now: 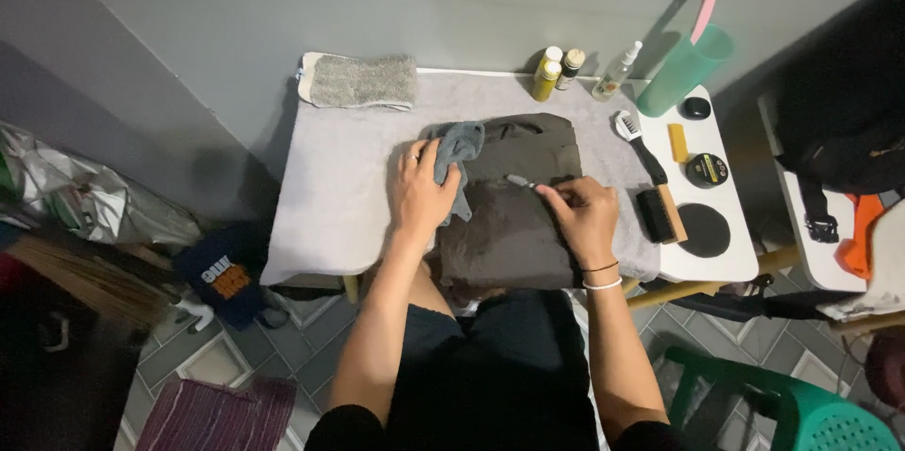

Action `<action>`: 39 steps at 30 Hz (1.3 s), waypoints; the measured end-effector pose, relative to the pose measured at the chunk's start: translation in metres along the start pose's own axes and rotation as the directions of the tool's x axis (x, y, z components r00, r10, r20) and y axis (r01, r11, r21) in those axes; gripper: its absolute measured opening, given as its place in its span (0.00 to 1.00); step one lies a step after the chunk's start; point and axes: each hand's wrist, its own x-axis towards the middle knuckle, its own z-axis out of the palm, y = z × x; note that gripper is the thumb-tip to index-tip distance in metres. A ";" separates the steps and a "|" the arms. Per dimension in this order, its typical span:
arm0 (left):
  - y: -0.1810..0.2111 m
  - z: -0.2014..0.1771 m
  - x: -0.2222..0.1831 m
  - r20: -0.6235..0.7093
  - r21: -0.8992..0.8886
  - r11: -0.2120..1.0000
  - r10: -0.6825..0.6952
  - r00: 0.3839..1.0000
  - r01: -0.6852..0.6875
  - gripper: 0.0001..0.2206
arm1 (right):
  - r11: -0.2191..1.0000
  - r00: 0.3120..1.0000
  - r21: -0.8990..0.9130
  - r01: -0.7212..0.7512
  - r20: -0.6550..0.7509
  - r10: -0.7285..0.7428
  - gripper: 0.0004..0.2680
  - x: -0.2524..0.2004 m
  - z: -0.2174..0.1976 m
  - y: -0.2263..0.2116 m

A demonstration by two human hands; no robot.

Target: Reconditioning the surface of a dark-colored bag by applying a substance with a small tool and wiping it with a cloth.

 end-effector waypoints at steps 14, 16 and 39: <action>0.004 -0.003 -0.001 0.005 0.010 1.000 0.002 1.000 -0.002 0.20 | 0.999 0.975 -0.043 -0.018 0.222 0.027 0.07 0.004 -0.016 -0.010; 0.002 -0.001 0.000 -0.011 0.011 1.000 0.015 1.000 -0.015 0.19 | 0.994 0.979 -0.084 0.064 0.200 -0.046 0.05 0.000 -0.015 -0.013; 0.000 0.003 -0.002 -0.050 0.032 0.999 0.020 0.999 -0.019 0.19 | 0.952 0.901 -0.289 0.098 0.432 0.038 0.11 -0.018 0.019 -0.062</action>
